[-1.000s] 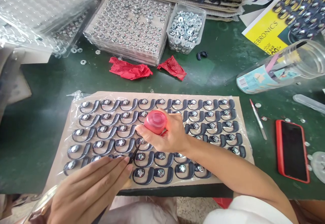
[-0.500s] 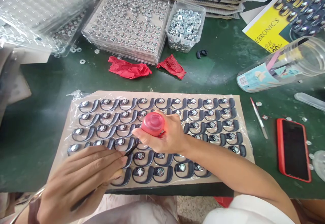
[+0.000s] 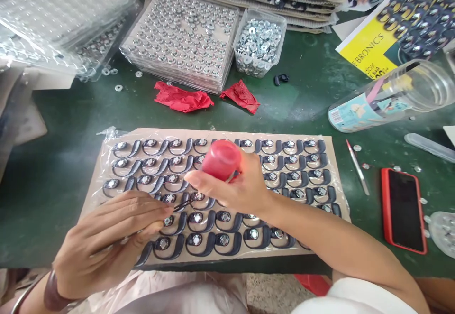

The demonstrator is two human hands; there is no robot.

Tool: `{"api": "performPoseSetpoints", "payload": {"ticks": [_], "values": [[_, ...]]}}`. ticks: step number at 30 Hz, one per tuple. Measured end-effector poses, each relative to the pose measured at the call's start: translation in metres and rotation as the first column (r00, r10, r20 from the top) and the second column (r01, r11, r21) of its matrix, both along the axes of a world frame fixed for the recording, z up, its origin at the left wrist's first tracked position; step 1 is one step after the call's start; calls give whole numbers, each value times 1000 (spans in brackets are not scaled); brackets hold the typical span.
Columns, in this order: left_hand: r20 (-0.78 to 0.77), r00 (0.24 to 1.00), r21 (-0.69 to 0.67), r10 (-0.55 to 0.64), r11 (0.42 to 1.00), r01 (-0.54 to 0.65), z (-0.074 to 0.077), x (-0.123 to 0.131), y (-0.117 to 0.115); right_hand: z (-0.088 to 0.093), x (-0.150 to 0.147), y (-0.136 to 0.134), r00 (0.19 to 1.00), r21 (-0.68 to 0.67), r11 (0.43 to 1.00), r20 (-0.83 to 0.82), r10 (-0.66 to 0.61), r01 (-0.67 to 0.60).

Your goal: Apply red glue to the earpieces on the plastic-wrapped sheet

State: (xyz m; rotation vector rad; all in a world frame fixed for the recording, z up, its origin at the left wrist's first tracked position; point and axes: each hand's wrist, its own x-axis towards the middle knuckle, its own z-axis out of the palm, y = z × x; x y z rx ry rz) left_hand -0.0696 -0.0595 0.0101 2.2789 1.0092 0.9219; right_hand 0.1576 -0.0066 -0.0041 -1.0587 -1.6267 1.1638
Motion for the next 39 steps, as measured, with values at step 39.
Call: {"api": "performPoseSetpoints", "payload": {"ticks": [39], "values": [[-378,921,190,-97,965,180,-8,3,-14,-27,-7,24,970,40,992,210,-122,116]]}}
